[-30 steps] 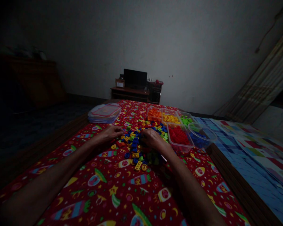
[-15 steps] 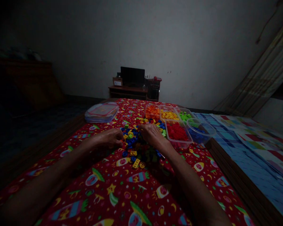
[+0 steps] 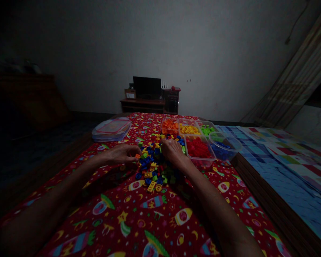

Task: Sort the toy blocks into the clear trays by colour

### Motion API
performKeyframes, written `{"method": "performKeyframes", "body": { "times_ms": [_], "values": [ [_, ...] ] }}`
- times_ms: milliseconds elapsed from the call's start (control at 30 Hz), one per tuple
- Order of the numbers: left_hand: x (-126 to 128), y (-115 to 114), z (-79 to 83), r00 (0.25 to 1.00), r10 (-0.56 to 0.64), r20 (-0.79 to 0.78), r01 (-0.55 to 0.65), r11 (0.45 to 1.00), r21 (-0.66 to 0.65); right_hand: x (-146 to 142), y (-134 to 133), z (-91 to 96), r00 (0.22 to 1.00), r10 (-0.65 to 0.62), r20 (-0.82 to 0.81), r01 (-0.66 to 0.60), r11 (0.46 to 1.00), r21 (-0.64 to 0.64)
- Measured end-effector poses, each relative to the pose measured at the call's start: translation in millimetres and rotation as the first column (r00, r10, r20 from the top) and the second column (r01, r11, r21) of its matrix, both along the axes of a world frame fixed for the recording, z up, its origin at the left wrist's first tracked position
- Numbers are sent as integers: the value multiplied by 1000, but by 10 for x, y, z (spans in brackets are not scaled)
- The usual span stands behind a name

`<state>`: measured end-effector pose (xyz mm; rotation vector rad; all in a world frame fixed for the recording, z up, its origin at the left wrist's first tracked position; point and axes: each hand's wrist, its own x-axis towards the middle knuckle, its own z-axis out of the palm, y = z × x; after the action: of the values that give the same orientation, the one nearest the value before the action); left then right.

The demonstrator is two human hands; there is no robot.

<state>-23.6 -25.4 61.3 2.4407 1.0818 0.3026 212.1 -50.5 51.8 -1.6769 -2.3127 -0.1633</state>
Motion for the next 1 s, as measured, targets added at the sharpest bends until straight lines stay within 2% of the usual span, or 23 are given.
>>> {"method": "performKeyframes", "body": {
  "times_ms": [133, 233, 333, 467, 600, 767, 833, 900, 1000],
  "values": [
    [89, -134, 56, 985, -145, -95, 137, 987, -84, -37, -10, -2, 999, -9, 36, 9, 1000, -5],
    [149, -140, -36, 960, -276, -56, 266, 954, -135, -64, -46, 49, 997, -32, 67, 33, 999, -18],
    [164, -77, -176, 945, -327, -5, 325, 941, -96, -78, -76, 92, 995, -41, 86, 44, 999, -32],
    [148, -29, -244, 961, -270, -53, 271, 963, 6, -76, -100, 121, 994, -39, 98, 42, 999, -24],
    [125, -44, -190, 990, -116, -80, 121, 991, 53, -73, -106, 133, 995, -17, 101, 19, 1000, -20],
    [65, 25, -226, 1000, -29, 7, 29, 1000, 4, -89, -77, 108, 994, 2, 110, -3, 1000, 8],
    [38, 67, -260, 999, 6, 47, -3, 998, -61, -103, -71, 88, 995, 21, 97, -24, 999, 27],
    [16, 104, -286, 997, 36, 63, -27, 991, -131, -127, -80, 69, 994, 82, 79, -85, 996, 33],
    [-4, 148, -313, 991, 68, 112, -49, 985, -166, -192, -120, 39, 979, 197, 51, -198, 980, 12]
  ]
}}
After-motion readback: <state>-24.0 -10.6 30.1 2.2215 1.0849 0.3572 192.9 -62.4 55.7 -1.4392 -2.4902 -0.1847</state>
